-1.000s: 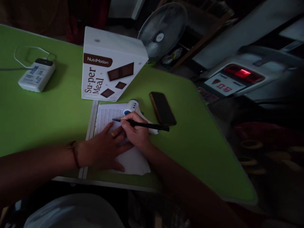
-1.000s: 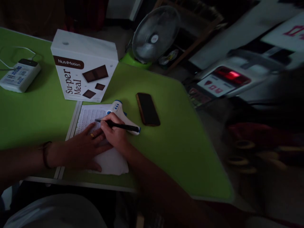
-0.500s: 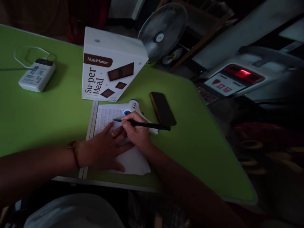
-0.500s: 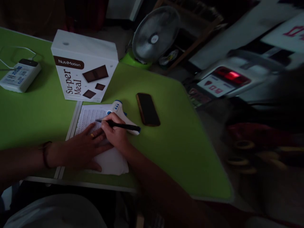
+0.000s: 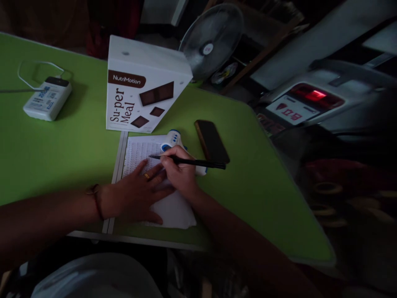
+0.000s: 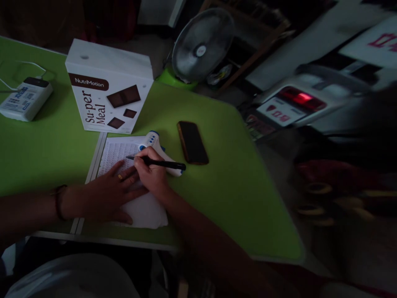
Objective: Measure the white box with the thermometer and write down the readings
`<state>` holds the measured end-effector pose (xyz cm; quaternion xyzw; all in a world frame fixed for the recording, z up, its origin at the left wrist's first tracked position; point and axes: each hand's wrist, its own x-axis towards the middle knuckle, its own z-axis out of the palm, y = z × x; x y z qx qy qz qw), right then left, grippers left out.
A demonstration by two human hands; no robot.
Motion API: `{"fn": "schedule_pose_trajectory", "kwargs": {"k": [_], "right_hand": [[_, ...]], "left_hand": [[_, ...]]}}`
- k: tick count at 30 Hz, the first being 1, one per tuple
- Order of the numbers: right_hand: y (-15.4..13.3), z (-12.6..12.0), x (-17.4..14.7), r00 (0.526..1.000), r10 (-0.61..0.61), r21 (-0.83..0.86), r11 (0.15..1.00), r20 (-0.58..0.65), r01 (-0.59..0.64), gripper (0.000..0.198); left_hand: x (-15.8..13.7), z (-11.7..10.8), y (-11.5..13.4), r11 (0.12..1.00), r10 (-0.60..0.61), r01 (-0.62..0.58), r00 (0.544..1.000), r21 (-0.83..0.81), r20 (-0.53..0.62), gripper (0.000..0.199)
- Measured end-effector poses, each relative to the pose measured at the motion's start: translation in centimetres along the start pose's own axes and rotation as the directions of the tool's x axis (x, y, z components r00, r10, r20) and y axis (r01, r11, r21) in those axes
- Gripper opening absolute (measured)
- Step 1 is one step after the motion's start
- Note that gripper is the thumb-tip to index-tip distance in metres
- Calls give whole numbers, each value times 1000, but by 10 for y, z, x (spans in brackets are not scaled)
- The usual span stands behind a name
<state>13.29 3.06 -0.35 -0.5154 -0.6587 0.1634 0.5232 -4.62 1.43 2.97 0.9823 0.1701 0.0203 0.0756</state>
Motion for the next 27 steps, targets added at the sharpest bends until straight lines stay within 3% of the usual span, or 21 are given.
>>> {"fn": "schedule_pose_trajectory", "kwargs": {"k": [8,18,27], "right_hand": [[-1,-1,1,999,-13,-12,1000,37,13,11],[1,2,0,998,34,-37,999,-56,-36,12],[1,1,0,999,19,-25,999,-27,-20,10]], "left_hand": [[1,-1,0,1000,4,-4,1000,-1,15,83],[0,2,-1,1000,11,-11,1000,-5,-22,85],[-1,2,-1,1000,11,-12,1000,-5,-20,83]]}}
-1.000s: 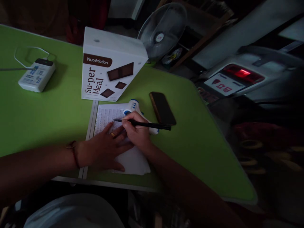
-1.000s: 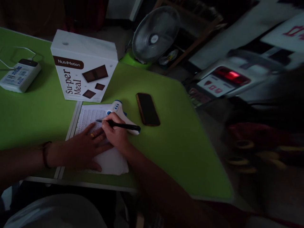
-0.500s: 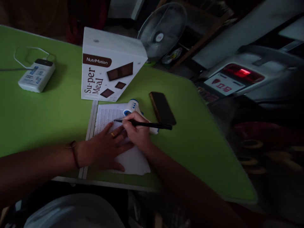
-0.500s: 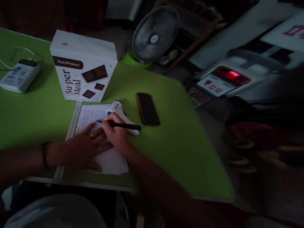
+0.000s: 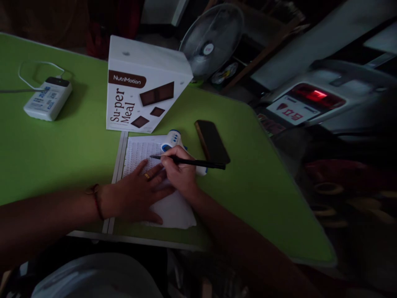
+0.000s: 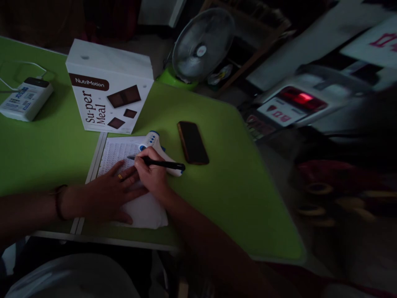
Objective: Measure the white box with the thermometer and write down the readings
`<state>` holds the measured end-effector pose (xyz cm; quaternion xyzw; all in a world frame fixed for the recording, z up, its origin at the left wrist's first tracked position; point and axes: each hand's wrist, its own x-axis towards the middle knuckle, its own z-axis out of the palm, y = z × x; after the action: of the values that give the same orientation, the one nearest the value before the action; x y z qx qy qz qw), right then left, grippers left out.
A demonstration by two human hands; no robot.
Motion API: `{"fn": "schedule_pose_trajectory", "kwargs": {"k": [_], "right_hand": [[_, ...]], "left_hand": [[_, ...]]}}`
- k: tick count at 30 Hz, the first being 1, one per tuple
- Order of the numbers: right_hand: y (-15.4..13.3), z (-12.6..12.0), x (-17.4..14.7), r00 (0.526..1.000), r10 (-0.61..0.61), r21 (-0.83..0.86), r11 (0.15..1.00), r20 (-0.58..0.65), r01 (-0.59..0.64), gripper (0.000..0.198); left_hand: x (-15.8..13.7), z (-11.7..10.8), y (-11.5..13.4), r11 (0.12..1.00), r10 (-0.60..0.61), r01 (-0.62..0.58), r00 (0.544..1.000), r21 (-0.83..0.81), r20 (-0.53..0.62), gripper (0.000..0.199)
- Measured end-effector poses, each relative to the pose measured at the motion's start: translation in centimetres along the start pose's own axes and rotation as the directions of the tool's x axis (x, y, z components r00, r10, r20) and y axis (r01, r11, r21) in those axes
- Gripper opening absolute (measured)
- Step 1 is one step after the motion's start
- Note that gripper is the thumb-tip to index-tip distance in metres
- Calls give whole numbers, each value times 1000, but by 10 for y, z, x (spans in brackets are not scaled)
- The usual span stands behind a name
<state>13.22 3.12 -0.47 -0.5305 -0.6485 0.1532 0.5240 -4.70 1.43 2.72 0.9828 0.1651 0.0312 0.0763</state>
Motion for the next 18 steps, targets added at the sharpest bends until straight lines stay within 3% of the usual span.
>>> {"fn": "schedule_pose_trajectory", "kwargs": {"k": [18], "right_hand": [[0,-1,-1,999,-34,13,999,24,34,10]], "left_hand": [[2,-5,0,1000,-12,11,998,13,66,82]]}}
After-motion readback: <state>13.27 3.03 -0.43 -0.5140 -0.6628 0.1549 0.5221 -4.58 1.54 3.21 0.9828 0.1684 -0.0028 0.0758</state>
